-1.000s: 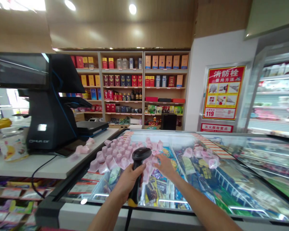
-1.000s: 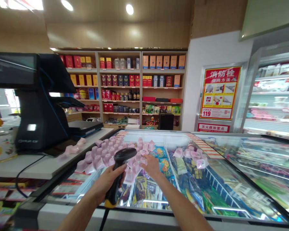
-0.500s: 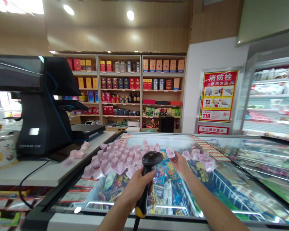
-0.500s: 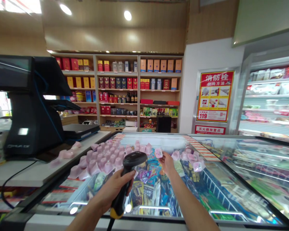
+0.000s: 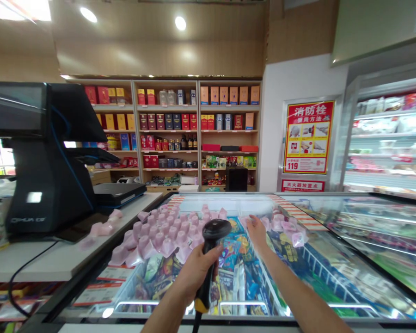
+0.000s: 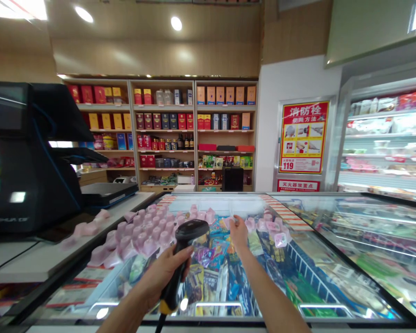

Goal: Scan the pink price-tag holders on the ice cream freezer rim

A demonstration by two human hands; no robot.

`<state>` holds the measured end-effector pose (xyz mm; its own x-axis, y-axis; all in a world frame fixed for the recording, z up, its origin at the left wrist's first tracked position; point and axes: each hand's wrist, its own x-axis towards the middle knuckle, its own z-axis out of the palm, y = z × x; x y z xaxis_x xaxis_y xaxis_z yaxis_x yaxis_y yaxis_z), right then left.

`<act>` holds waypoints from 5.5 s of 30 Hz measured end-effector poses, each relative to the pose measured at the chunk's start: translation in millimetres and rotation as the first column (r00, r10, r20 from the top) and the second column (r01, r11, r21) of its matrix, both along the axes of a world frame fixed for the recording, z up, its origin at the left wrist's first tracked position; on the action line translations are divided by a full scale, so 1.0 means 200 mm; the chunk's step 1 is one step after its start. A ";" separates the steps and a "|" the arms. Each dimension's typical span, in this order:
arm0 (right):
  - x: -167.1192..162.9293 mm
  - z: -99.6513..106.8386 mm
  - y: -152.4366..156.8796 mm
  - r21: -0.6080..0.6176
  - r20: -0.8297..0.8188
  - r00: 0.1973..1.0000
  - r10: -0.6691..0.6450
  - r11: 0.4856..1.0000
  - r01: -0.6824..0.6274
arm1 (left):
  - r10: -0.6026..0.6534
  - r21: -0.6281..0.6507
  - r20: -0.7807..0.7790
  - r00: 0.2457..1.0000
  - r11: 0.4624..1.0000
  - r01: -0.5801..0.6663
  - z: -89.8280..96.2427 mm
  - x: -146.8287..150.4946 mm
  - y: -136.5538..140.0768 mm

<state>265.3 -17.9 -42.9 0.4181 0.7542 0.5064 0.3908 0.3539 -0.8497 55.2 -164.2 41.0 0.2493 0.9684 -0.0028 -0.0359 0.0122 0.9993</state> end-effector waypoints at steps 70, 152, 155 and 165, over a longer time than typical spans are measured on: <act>-0.05 0.04 0.14 0.030 0.753 0.635 -0.171 0.974 0.226 | 0.135 -0.017 0.045 0.990 0.991 -0.134 0.02 -0.24 -0.01; -0.13 -0.03 0.17 0.072 0.309 0.937 0.162 0.979 -0.193 | 0.014 -0.013 0.053 0.998 1.000 -0.014 0.07 -0.11 -0.10; -0.10 -0.04 0.13 0.041 0.409 0.908 0.093 0.992 -0.120 | 0.028 0.003 0.038 0.999 1.000 -0.028 0.09 -0.10 -0.11; 0.04 -0.01 -0.04 -0.056 0.852 0.497 -0.164 0.915 0.399 | 0.116 -0.018 0.021 0.993 0.993 -0.115 0.05 -0.16 -0.07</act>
<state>273.8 -26.7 -45.1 0.1184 0.8077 0.5776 0.9902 -0.0527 -0.1293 23.9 -177.5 50.8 0.1361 0.9906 -0.0153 -0.0596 0.0236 0.9979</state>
